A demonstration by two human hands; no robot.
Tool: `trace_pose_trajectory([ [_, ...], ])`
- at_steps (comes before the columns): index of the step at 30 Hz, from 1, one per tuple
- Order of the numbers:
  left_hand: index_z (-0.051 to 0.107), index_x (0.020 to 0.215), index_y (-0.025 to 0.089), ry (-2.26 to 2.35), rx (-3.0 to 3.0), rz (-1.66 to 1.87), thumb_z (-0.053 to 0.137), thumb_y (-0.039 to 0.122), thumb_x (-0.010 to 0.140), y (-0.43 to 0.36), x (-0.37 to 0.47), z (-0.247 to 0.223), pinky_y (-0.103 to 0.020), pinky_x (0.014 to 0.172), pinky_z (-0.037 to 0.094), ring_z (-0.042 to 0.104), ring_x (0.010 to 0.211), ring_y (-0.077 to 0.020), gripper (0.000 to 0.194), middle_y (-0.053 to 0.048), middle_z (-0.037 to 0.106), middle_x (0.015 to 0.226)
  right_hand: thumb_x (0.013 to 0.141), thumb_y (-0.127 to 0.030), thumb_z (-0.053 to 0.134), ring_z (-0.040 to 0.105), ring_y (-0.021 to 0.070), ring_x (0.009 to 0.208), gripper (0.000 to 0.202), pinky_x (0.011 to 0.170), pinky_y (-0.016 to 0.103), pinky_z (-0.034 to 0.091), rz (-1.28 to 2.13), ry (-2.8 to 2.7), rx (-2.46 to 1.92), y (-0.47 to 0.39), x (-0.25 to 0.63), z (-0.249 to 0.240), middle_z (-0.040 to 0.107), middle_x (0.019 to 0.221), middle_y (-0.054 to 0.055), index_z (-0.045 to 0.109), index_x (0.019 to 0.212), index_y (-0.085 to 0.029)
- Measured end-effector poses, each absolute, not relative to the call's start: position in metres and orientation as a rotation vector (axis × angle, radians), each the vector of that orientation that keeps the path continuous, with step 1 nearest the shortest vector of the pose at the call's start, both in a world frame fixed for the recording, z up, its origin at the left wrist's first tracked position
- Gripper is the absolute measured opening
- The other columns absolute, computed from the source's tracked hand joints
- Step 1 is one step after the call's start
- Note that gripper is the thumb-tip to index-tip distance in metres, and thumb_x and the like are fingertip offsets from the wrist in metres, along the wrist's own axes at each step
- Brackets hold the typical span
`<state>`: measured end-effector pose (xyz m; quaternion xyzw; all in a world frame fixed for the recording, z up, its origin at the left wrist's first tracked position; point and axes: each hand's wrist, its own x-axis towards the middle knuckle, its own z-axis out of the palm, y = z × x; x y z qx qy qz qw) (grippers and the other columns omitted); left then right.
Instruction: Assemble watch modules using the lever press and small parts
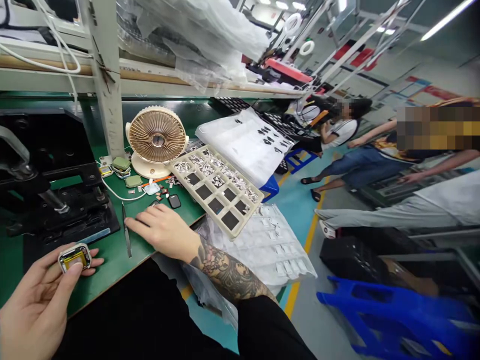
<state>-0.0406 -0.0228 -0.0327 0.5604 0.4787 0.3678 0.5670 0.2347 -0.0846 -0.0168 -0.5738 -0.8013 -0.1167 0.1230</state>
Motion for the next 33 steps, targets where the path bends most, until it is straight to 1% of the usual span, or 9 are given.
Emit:
trace_pose_trajectory([
  [3,0.074,0.138,0.038,1.138,1.322,0.857,0.088,0.06,0.092,-0.025,-0.038,-0.031,-0.067,0.127,0.059,0.086,0.11,-0.0372,0.053,-0.001,0.088,0.122,0.117,-0.028,0.055,0.072,0.0228,0.106,0.029,0.092,0.04,0.058,-0.221,-2.071,-1.809,-0.114,0.282,0.01,0.081,0.119,0.008,0.073,0.14,-0.025],
  [6,0.075,0.136,0.036,1.118,1.346,0.855,0.087,0.061,0.093,-0.025,-0.038,-0.032,-0.067,0.127,0.059,0.087,0.111,-0.0388,0.051,-0.002,0.088,0.122,0.111,-0.025,0.063,0.075,0.0245,0.11,0.026,0.1,0.043,0.06,-0.151,-1.77,-2.118,-0.137,0.351,0.043,0.081,0.124,0.008,0.078,0.133,-0.025],
  [9,0.076,0.133,0.035,1.104,1.361,0.847,0.087,0.06,0.093,-0.026,-0.038,-0.031,-0.063,0.124,0.063,0.087,0.111,-0.038,0.048,-0.003,0.088,0.124,0.106,-0.021,0.066,0.076,0.0242,0.101,0.027,0.097,0.039,0.058,-0.106,-1.582,-2.457,-0.141,0.41,0.063,0.082,0.123,0.012,0.083,0.127,-0.02],
  [12,0.076,0.133,0.033,1.082,1.377,0.855,0.088,0.058,0.094,-0.026,-0.038,-0.029,-0.053,0.117,0.07,0.087,0.109,-0.0344,0.048,-0.004,0.088,0.123,0.103,-0.016,0.064,0.075,0.0247,0.1,0.028,0.097,0.036,0.056,-0.094,-1.556,-2.539,-0.126,0.444,0.062,0.082,0.117,0.014,0.085,0.122,-0.015],
  [14,0.076,0.134,0.031,1.074,1.376,0.868,0.089,0.056,0.094,-0.026,-0.038,-0.03,-0.047,0.111,0.073,0.088,0.107,-0.0324,0.049,-0.004,0.088,0.123,0.099,-0.012,0.066,0.074,0.0233,0.1,0.029,0.096,0.034,0.055,-0.045,-1.603,-2.514,-0.112,0.454,0.055,0.082,0.115,0.013,0.085,0.121,-0.015],
  [16,0.075,0.135,0.032,1.078,1.369,0.866,0.089,0.055,0.095,-0.025,-0.038,-0.031,-0.046,0.107,0.075,0.088,0.106,-0.0325,0.048,-0.004,0.088,0.122,0.096,-0.012,0.071,0.073,0.0217,0.098,0.028,0.094,0.032,0.054,0.017,-1.655,-2.489,-0.099,0.459,0.048,0.082,0.114,0.012,0.086,0.119,-0.015],
  [20,0.074,0.134,0.035,1.098,1.377,0.857,0.088,0.057,0.094,-0.024,-0.04,-0.032,-0.055,0.112,0.072,0.087,0.108,-0.0365,0.048,-0.004,0.088,0.122,0.09,-0.008,0.075,0.072,0.02,0.09,0.027,0.089,0.031,0.053,0.076,-1.685,-2.467,-0.086,0.464,0.039,0.083,0.104,0.009,0.086,0.113,-0.015],
  [24,0.073,0.136,0.035,1.119,1.376,0.841,0.089,0.058,0.093,-0.024,-0.04,-0.033,-0.058,0.118,0.069,0.087,0.11,-0.0368,0.051,-0.004,0.088,0.124,0.091,-0.002,0.066,0.072,0.0181,0.084,0.029,0.085,0.029,0.052,0.083,-1.661,-2.444,-0.086,0.468,0.036,0.083,0.095,0.007,0.085,0.11,-0.014],
  [33,0.072,0.135,0.034,1.103,1.397,0.858,0.089,0.057,0.093,-0.025,-0.041,-0.034,-0.057,0.108,0.074,0.087,0.108,-0.0374,0.051,-0.005,0.088,0.123,0.095,-0.007,0.06,0.071,0.02,0.088,0.032,0.088,0.03,0.052,-0.02,-1.626,-2.419,-0.106,0.464,0.034,0.081,0.103,0.011,0.082,0.118,-0.011],
])
